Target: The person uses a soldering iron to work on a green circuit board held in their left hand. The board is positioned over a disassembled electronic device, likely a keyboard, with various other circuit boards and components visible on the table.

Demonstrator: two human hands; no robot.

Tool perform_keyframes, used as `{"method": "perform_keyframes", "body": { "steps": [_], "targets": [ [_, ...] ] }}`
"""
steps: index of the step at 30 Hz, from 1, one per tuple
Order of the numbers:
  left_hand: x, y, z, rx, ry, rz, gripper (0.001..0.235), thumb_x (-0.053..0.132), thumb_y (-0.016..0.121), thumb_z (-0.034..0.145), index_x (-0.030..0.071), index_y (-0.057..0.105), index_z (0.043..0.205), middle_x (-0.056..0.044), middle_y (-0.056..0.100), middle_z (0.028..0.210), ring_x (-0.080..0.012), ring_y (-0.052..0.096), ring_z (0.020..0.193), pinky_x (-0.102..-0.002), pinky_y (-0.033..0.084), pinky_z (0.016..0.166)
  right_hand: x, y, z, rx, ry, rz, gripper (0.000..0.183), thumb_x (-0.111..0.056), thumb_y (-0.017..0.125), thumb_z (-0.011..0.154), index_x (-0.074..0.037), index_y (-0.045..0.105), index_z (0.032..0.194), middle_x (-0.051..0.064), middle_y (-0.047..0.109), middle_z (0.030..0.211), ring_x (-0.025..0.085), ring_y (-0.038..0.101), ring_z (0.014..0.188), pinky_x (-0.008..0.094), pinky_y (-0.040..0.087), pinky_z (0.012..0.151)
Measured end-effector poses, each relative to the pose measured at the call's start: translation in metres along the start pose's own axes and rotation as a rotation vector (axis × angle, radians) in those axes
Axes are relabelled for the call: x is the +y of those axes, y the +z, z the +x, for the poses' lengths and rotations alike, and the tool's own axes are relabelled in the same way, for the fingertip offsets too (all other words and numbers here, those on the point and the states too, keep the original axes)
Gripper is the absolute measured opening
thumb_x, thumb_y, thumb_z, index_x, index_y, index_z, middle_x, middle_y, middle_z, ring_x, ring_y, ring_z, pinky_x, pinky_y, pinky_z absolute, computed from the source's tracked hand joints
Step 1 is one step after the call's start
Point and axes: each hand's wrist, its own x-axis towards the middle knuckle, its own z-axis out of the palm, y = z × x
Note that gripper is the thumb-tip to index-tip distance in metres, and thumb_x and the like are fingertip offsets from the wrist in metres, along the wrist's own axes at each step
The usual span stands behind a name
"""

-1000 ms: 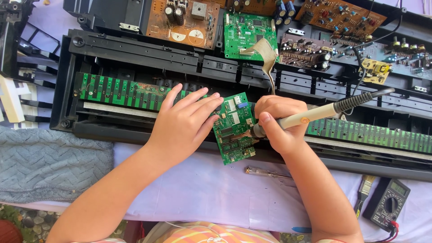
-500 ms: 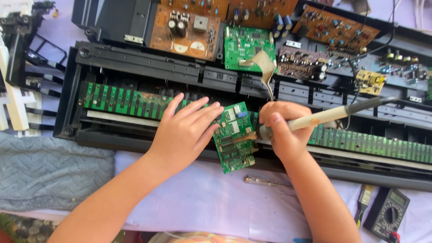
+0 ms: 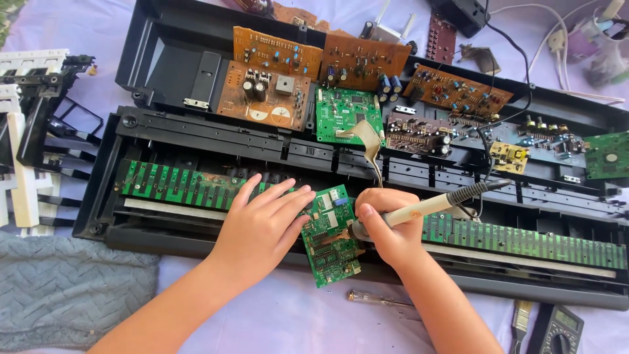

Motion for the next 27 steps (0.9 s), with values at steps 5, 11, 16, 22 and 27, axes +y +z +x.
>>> {"method": "perform_keyframes", "body": {
  "steps": [5, 11, 16, 22, 27],
  "targets": [
    [0.000, 0.000, -0.001, -0.015, -0.013, -0.015, 0.029, 0.027, 0.061, 0.102, 0.016, 0.069, 0.127, -0.002, 0.074, 0.122, -0.0222, 0.063, 0.127, -0.057, 0.033, 0.114, 0.003, -0.003, -0.002, 0.046, -0.018, -0.018, 0.038, -0.002, 0.059, 0.094, -0.004, 0.055, 0.056, 0.006, 0.046, 0.048, 0.023, 0.054, 0.047, 0.031, 0.049, 0.052],
    [0.001, 0.000, -0.001, -0.020, -0.026, -0.023, 0.029, 0.026, 0.061, 0.102, 0.016, 0.069, 0.128, -0.003, 0.074, 0.123, -0.0225, 0.063, 0.128, -0.057, 0.032, 0.115, 0.010, -0.006, -0.006, 0.099, -0.048, -0.006, 0.040, -0.003, 0.057, 0.097, -0.005, 0.052, 0.057, 0.005, 0.044, 0.049, 0.023, 0.052, 0.048, 0.032, 0.048, 0.052],
    [0.001, -0.001, -0.001, -0.028, -0.024, -0.027, 0.030, 0.026, 0.061, 0.102, 0.016, 0.068, 0.128, -0.003, 0.074, 0.124, -0.0231, 0.063, 0.127, -0.058, 0.032, 0.114, 0.009, -0.006, -0.005, 0.116, -0.011, 0.035, 0.040, -0.005, 0.058, 0.097, -0.004, 0.052, 0.057, 0.007, 0.045, 0.048, 0.022, 0.053, 0.048, 0.030, 0.048, 0.052],
    [0.004, -0.008, 0.003, -0.089, -0.021, -0.016, 0.031, 0.025, 0.060, 0.100, 0.014, 0.067, 0.128, 0.001, 0.070, 0.133, -0.0241, 0.061, 0.128, -0.054, 0.033, 0.113, -0.017, 0.004, 0.002, 0.106, 0.140, -0.017, 0.042, -0.021, 0.055, 0.100, -0.005, 0.047, 0.061, 0.005, 0.043, 0.055, 0.022, 0.050, 0.054, 0.033, 0.042, 0.055],
    [0.002, -0.005, 0.002, -0.085, -0.021, -0.020, 0.033, 0.027, 0.059, 0.100, 0.014, 0.066, 0.129, 0.001, 0.071, 0.132, -0.0247, 0.061, 0.128, -0.055, 0.032, 0.113, -0.020, 0.005, 0.006, 0.073, 0.122, 0.017, 0.041, -0.020, 0.055, 0.101, -0.006, 0.049, 0.063, 0.006, 0.046, 0.057, 0.021, 0.051, 0.056, 0.032, 0.041, 0.055]
  ]
}}
